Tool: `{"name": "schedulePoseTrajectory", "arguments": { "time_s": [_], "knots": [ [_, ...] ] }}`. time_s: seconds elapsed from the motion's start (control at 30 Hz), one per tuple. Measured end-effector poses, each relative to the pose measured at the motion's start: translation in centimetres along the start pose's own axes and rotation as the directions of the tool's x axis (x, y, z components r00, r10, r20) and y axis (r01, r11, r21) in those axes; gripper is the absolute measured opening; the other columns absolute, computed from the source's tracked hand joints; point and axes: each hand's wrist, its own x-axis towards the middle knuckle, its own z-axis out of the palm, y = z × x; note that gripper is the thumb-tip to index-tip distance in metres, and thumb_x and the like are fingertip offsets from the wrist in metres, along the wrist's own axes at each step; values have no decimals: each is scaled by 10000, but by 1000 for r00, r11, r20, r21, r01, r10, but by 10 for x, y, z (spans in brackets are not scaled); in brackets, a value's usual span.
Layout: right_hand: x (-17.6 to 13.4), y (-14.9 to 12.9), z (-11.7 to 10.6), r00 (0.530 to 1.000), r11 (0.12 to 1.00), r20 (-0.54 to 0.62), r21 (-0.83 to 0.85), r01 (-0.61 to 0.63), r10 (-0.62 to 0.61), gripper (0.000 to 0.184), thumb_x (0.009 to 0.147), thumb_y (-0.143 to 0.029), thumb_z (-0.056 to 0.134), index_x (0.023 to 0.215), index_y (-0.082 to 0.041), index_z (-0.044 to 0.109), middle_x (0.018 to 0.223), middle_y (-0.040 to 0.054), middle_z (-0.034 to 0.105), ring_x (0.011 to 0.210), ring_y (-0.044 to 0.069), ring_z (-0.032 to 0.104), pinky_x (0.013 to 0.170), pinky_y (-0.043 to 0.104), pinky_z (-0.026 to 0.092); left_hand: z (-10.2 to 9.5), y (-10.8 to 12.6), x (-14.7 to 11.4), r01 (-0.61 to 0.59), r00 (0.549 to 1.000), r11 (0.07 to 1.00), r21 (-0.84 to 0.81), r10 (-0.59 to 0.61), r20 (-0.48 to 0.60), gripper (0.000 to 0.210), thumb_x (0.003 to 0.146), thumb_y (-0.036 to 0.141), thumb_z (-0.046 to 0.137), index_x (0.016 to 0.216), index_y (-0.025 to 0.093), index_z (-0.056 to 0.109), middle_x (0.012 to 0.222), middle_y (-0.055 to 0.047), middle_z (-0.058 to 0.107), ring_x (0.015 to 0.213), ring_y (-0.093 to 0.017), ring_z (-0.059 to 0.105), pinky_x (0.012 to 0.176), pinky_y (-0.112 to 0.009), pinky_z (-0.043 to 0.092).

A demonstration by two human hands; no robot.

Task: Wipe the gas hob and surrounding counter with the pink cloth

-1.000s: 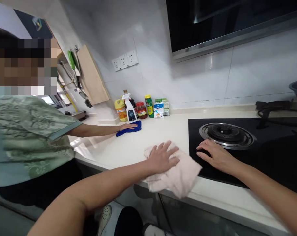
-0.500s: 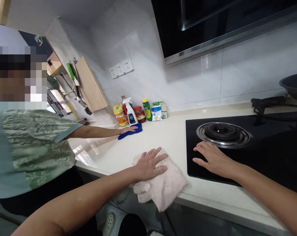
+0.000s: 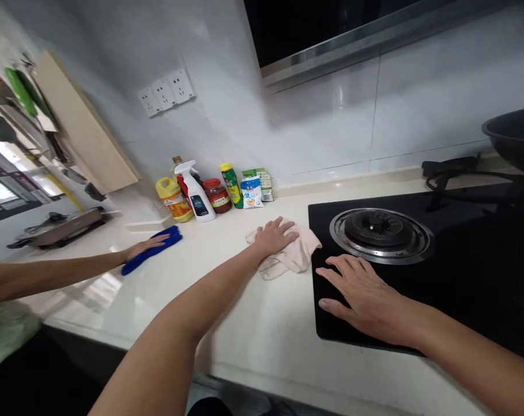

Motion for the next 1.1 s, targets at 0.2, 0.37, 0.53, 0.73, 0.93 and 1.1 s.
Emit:
{"name": "schedulePoseTrajectory", "arguments": {
  "time_s": [0.2, 0.37, 0.53, 0.73, 0.93, 1.1],
  "knots": [
    [0, 0, -6, 1000, 999, 12, 38, 1, -2, 548, 971, -574, 470, 1378, -224, 583, 1414, 155, 509, 1309, 365, 430, 1089, 620, 355, 4, -11, 71, 57, 998, 998, -25, -57, -21, 684, 920, 755, 272, 1519, 440, 376, 1680, -20, 225, 1484, -368, 283, 1141, -679, 236],
    [1, 2, -6, 1000, 997, 7, 73, -7, 7, 586, 953, -643, 462, 1382, -266, 590, 1404, 143, 526, 1310, 376, 431, 1072, 641, 362, 5, -21, 104, 100, 995, 994, -42, -100, -17, 714, 922, 752, 259, 1541, 409, 351, 1686, -48, 203, 1488, -400, 258, 1134, -699, 210],
    [0, 5, -8, 999, 996, 33, 89, -15, 12, 599, 954, -660, 456, 1402, -281, 575, 1417, 135, 520, 1327, 364, 418, 1085, 626, 357, 4, -26, 100, 106, 994, 993, -43, -106, -4, 717, 928, 752, 242, 1555, 412, 316, 1695, -38, 169, 1497, -385, 250, 1153, -669, 204],
    [-1, 8, -10, 995, 996, 98, 84, -26, 17, 620, 952, -676, 444, 1414, -280, 561, 1460, 120, 490, 1378, 340, 384, 1136, 588, 319, 0, -43, 40, 93, 996, 996, -4, -93, 7, 672, 959, 720, 241, 1552, 412, 317, 1694, -35, 175, 1504, -359, 251, 1151, -646, 243],
    [-1, 10, -7, 993, 998, 113, 64, -24, 17, 645, 948, -685, 422, 1417, -268, 564, 1473, 123, 484, 1394, 334, 373, 1157, 571, 295, -8, -62, -70, 86, 996, 995, 47, -87, 27, 632, 998, 676, 253, 1563, 397, 298, 1691, -53, 183, 1505, -310, 270, 1156, -595, 284],
    [-2, 10, -3, 998, 998, 67, 65, -3, -1, 647, 936, -700, 410, 1398, -281, 584, 1437, 112, 521, 1359, 337, 421, 1137, 554, 339, -8, -60, -175, 77, 996, 993, 91, -80, 33, 609, 1011, 636, 318, 1572, 399, 293, 1696, -38, 161, 1511, -327, 262, 1175, -571, 276]
  ]
}}
